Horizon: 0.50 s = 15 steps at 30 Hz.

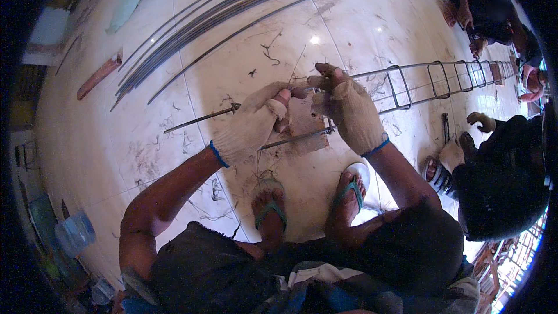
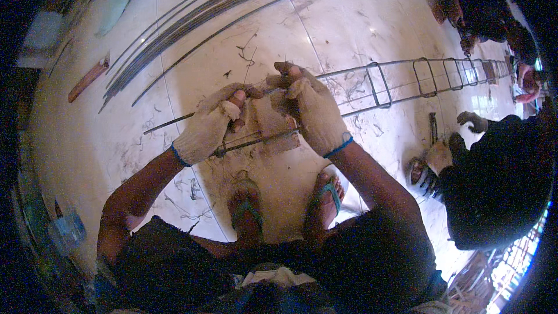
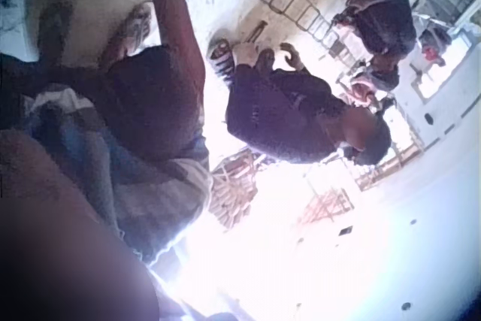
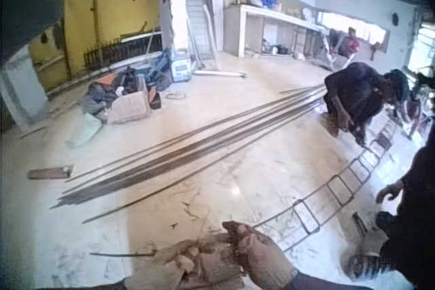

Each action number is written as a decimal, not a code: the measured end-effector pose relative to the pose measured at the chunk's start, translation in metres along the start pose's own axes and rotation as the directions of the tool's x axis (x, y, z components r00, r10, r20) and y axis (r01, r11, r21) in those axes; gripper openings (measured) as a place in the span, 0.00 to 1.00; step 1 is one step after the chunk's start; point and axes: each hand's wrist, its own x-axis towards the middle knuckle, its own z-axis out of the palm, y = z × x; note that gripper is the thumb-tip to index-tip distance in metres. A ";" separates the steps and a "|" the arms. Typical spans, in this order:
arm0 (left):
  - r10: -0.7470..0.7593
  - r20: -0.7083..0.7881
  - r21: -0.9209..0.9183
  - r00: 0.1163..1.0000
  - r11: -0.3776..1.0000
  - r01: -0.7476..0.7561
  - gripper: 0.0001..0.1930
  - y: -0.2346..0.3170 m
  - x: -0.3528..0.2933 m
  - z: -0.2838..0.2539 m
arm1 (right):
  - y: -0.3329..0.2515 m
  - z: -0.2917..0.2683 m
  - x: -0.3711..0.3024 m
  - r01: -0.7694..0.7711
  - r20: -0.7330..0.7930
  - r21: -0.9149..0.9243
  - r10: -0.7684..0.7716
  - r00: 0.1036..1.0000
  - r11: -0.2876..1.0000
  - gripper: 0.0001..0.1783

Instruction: The person assembles a metal frame by bending and tying metal rods together using pliers and wire. They repeatedly position the rods, twist wire to secure joints, and adjust the frame on the floor.

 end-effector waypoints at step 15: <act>-0.207 -0.074 0.322 0.976 0.921 0.220 0.28 0.035 -0.006 0.017 | -0.011 0.005 -0.004 0.261 0.161 -0.426 -0.211 0.964 0.866 0.30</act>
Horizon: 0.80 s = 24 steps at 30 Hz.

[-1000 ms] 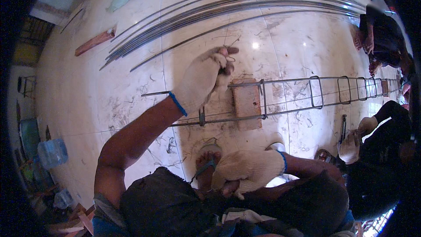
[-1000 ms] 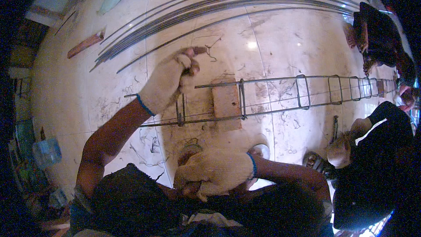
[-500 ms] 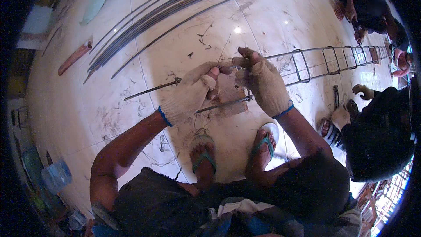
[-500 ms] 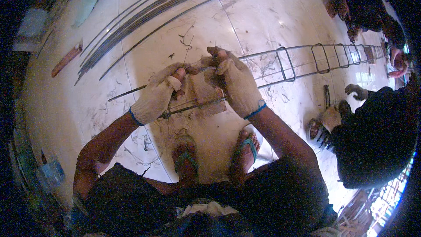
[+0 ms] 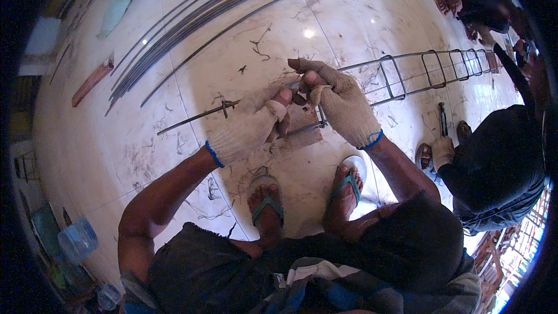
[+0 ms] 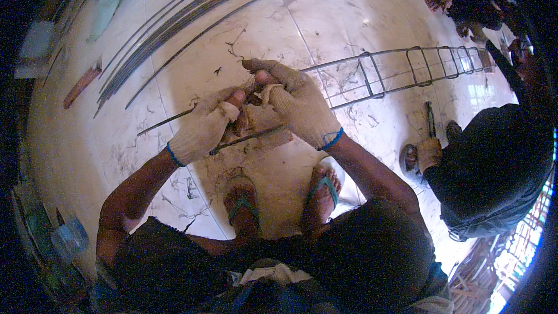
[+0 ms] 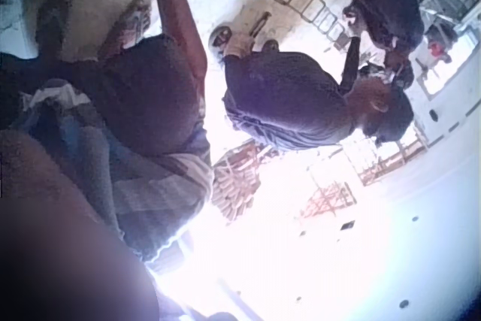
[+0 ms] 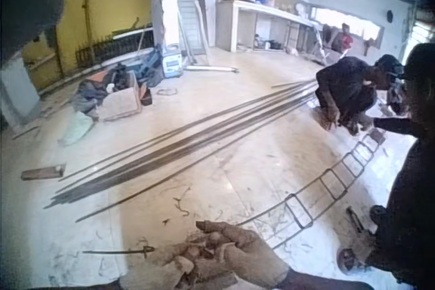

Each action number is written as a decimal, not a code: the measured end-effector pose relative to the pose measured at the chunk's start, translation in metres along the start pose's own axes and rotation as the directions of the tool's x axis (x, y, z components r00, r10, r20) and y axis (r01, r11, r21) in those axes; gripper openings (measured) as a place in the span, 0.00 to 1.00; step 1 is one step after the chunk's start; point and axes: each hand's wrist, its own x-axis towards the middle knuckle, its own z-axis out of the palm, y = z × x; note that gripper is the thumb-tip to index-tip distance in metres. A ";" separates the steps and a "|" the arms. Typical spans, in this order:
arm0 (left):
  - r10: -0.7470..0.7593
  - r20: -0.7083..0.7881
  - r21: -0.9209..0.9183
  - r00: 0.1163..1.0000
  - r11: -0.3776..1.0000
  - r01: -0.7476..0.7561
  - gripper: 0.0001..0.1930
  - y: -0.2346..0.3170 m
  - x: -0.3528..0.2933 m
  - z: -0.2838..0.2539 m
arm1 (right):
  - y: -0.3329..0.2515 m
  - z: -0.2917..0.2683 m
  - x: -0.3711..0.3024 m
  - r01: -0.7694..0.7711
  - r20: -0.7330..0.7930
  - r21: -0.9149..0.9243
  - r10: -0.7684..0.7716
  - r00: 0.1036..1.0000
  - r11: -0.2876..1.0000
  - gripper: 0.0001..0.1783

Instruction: The person assembles a metal frame by bending and tying metal rods together using pliers and wire. They repeatedly position the rods, twist wire to secure joints, and adjust the frame on the floor.

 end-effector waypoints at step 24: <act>0.172 -0.045 -0.185 0.984 0.967 -0.178 0.20 -0.053 0.030 -0.012 | 0.026 -0.065 0.030 0.091 -0.184 0.591 0.024 0.983 0.801 0.26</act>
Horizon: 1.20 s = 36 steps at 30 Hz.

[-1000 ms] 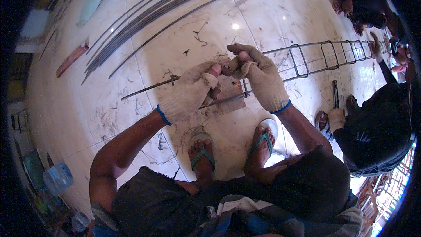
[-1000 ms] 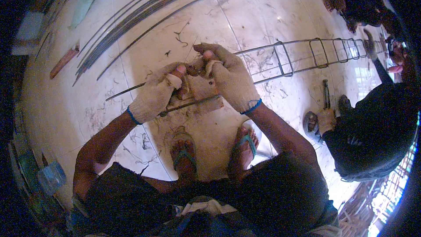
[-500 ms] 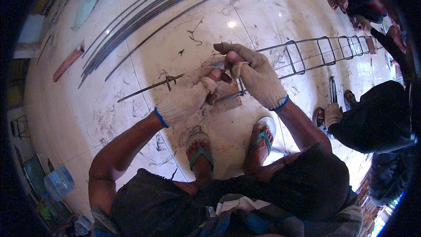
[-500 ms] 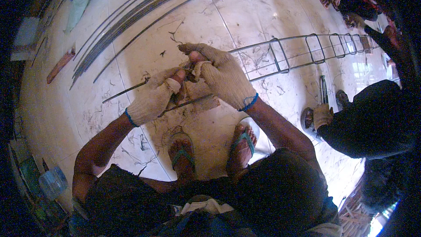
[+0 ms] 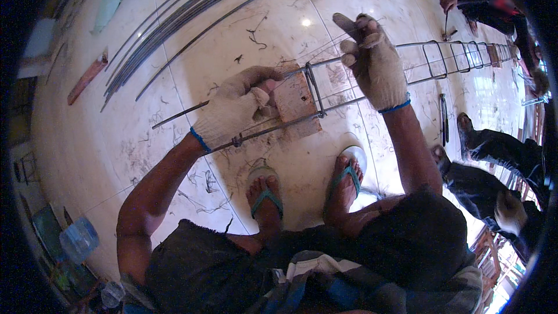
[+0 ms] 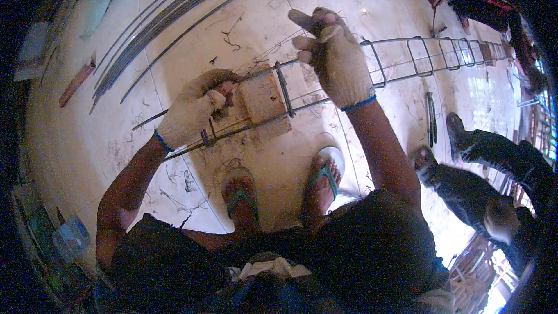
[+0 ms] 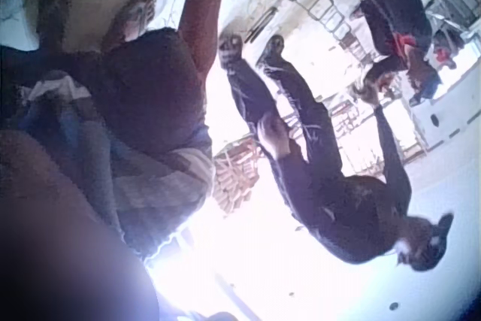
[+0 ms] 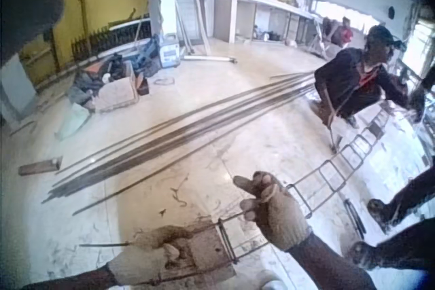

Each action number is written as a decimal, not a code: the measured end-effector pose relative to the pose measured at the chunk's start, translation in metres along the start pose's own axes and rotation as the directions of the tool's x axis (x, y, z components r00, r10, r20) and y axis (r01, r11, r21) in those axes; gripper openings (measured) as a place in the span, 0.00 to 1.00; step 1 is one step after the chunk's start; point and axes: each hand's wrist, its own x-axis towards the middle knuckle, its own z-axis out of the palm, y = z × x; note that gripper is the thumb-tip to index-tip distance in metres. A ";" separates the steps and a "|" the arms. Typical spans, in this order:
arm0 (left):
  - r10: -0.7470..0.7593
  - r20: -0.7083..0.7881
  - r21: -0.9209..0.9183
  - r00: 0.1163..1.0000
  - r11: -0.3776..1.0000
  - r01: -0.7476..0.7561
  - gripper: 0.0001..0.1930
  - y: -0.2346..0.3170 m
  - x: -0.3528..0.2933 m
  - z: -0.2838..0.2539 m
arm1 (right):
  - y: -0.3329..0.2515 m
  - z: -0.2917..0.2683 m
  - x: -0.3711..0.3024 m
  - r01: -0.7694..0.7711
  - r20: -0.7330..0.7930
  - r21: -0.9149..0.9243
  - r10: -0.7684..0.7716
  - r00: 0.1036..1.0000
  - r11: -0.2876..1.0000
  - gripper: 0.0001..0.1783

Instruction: The person assembles a metal frame by bending and tying metal rods together using pliers and wire. They repeatedly position the rods, twist wire to secure joints, and adjust the frame on the floor.

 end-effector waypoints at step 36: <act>0.204 -0.208 -0.795 0.957 0.535 -0.287 0.32 0.003 0.009 -0.058 | -0.010 -0.105 0.022 0.151 -0.320 0.331 -0.039 0.947 0.932 0.08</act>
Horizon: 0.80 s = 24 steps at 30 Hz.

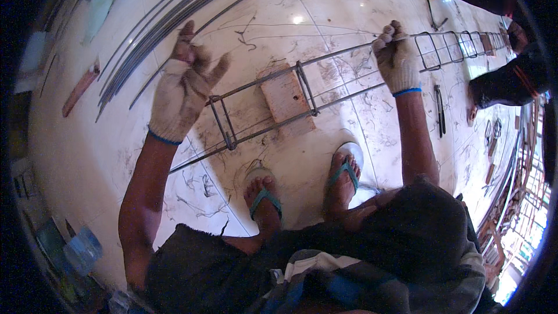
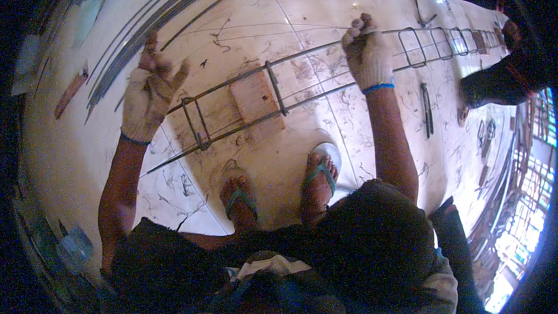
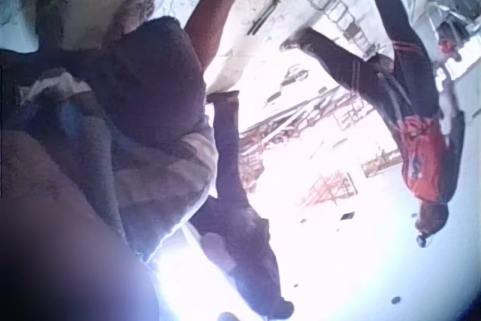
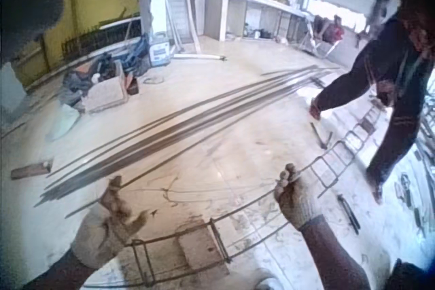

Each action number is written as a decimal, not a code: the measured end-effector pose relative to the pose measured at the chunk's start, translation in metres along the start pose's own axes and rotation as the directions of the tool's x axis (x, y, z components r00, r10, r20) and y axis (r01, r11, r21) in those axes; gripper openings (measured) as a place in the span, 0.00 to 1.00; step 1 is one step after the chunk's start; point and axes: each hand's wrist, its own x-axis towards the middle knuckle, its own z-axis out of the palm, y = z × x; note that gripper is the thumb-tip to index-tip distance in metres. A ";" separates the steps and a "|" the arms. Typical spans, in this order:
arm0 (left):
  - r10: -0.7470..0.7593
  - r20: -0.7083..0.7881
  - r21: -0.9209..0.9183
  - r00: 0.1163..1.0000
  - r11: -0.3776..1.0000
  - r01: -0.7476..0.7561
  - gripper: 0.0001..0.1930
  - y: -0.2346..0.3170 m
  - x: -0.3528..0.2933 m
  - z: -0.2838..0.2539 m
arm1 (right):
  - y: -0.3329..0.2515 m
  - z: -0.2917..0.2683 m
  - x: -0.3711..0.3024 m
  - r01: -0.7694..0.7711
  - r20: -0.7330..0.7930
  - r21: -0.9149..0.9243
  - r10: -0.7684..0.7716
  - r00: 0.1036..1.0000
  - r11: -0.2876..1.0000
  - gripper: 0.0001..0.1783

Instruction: The person assembles a metal frame by bending and tying metal rods together using pliers and wire. They repeatedly position the rods, twist wire to secure joints, and adjust the frame on the floor.

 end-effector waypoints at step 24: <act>-0.295 0.220 0.967 0.930 -0.063 -0.249 0.20 -0.008 -0.017 -0.025 | -0.006 0.053 -0.040 0.164 0.051 -0.479 -0.159 0.986 0.862 0.25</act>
